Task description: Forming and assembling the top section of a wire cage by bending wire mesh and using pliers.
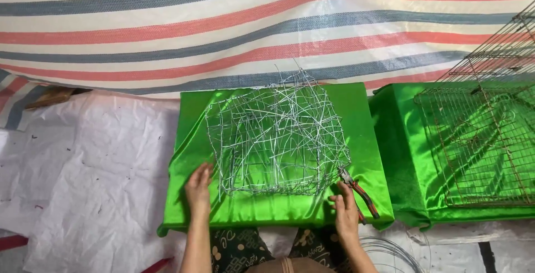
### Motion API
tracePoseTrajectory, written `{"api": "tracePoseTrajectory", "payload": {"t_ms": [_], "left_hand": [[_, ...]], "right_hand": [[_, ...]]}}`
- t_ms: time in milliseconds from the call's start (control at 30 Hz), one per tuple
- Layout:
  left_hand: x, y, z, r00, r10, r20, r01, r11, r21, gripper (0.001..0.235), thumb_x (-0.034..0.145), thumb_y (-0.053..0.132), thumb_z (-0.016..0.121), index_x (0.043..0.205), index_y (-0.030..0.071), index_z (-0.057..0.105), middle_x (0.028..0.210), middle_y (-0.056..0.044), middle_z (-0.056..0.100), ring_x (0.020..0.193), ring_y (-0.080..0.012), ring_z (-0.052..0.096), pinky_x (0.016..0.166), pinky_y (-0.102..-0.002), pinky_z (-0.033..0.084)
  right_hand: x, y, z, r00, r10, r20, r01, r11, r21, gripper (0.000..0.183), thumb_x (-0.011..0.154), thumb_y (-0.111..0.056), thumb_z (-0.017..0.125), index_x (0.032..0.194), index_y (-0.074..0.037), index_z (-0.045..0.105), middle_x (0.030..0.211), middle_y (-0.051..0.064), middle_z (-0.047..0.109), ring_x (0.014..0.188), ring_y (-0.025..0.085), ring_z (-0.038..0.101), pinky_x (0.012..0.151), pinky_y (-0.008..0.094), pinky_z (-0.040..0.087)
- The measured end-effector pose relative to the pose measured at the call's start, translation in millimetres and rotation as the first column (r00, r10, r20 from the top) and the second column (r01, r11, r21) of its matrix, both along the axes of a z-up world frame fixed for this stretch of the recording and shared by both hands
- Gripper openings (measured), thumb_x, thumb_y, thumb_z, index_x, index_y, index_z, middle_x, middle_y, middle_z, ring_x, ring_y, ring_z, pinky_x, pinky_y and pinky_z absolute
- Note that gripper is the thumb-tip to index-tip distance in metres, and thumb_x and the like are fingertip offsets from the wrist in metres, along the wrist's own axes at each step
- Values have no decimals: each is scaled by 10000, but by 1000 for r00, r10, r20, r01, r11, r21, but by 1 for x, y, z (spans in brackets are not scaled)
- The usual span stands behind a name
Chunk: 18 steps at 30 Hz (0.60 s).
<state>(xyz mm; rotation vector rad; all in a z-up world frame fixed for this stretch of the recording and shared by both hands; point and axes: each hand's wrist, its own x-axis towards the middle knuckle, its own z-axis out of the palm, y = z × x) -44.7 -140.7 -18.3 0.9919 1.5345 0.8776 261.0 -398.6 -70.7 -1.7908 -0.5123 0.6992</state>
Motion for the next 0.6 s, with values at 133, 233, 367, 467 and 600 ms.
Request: {"api": "tracePoseTrajectory", "payload": {"t_ms": [133, 233, 367, 467, 600], "left_hand": [[-32, -8, 13, 996, -89, 6, 88, 991, 101, 343, 984, 157, 574, 1311, 91, 651, 1266, -73, 729, 1162, -203, 690, 1000, -372, 556], [-33, -14, 60, 988, -154, -19, 155, 974, 167, 368, 1020, 206, 478, 1352, 139, 621, 1402, -47, 667, 1306, -209, 612, 1070, -351, 505], [-18, -29, 72, 922, -367, -125, 387, 851, 355, 657, 957, 424, 345, 1556, 156, 316, 1615, -87, 397, 1453, -247, 439, 1164, -433, 389], [4, -40, 72, 873, -482, -77, 472, 793, 386, 913, 887, 749, 264, 1595, 186, 147, 1690, -133, 190, 1508, -345, 307, 1165, -567, 304], [19, -48, 72, 847, -530, 44, 457, 767, 450, 965, 908, 737, 308, 1608, 143, 11, 1703, -166, 100, 1554, -342, 211, 1229, -592, 173]], "right_hand": [[9, 2, 63, 996, -20, -85, 20, 1000, -8, 537, 1026, -242, 385, 1550, -126, 402, 1514, 104, 516, 1138, 224, 621, 939, 371, 537], [28, 7, 110, 998, -6, 68, 6, 1000, 6, 655, 989, -451, 297, 1594, -204, 276, 1652, 121, 353, 1337, 363, 524, 1112, 565, 441], [39, 23, 186, 690, 17, 724, -242, 948, 208, 673, 1055, -389, 357, 1634, -80, 210, 1729, 193, 159, 1587, 400, 199, 1251, 554, 225], [52, 56, 250, 389, 46, 920, -283, 957, 72, 607, 1019, -298, 521, 1560, -49, 401, 1705, 217, 221, 1598, 455, 186, 1299, 568, 168], [57, 112, 322, 154, 221, 963, -73, 975, -212, 394, 916, -143, 669, 1302, -61, 665, 1285, 60, 738, 1078, 263, 709, 854, 387, 522]]}}
